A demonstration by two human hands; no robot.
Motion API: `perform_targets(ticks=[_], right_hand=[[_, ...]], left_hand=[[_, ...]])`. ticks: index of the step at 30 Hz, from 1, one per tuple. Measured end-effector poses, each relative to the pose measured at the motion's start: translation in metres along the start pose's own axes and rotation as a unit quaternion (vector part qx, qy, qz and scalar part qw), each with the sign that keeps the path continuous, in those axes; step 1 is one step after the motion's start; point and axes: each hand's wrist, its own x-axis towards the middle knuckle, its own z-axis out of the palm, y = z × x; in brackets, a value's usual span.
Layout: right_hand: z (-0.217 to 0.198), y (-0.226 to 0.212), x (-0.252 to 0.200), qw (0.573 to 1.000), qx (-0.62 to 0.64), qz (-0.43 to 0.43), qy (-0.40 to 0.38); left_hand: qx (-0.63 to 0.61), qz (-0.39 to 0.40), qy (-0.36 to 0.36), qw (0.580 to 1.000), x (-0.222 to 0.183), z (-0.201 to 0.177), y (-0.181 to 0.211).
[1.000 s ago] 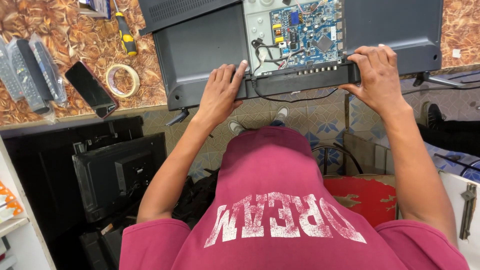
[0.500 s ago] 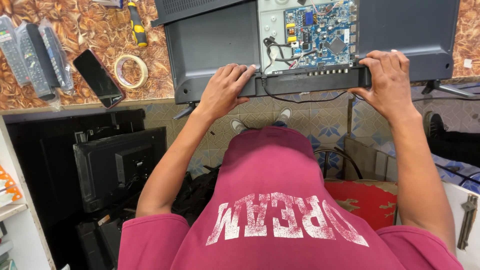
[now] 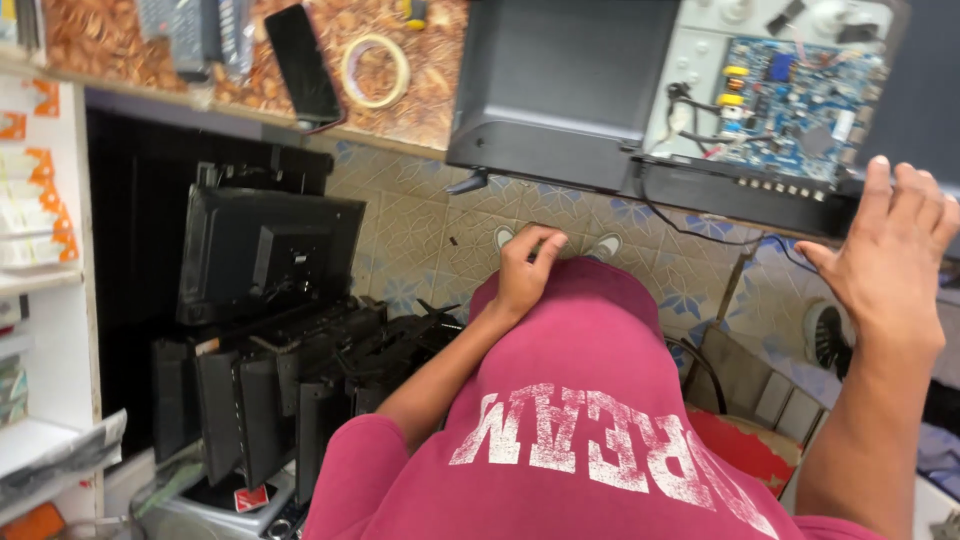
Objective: Adjusting and connecting internal components including ribbon cables and the chassis of a disassembled television.
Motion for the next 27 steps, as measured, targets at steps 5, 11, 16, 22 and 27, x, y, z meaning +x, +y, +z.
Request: perform_targets(ticks=[5,11,16,22,27], right_hand=[[-0.079,-0.132,0.071,0.979,0.185,-0.088,-0.006],[-0.008,-0.234,0.132,0.927,0.278,-0.238,0.084],[0.017,-0.251,0.15,0.94,0.218,-0.249,0.086],[0.006,-0.251,0.15,0.934,0.235,-0.253,0.09],[0.001,-0.253,0.15,0.939,0.229,-0.244,0.081]], left_hand=[[-0.246,-0.196,0.132,0.94,-0.003,-0.003,-0.081],[-0.369,-0.197,0.199,0.886,0.032,-0.003,-0.057],[-0.429,-0.203,0.234,0.848,0.045,0.006,-0.075],[-0.448,-0.2,0.233,0.839,0.049,0.011,-0.086],[-0.458,-0.195,0.232,0.835,0.049,0.009,-0.078]])
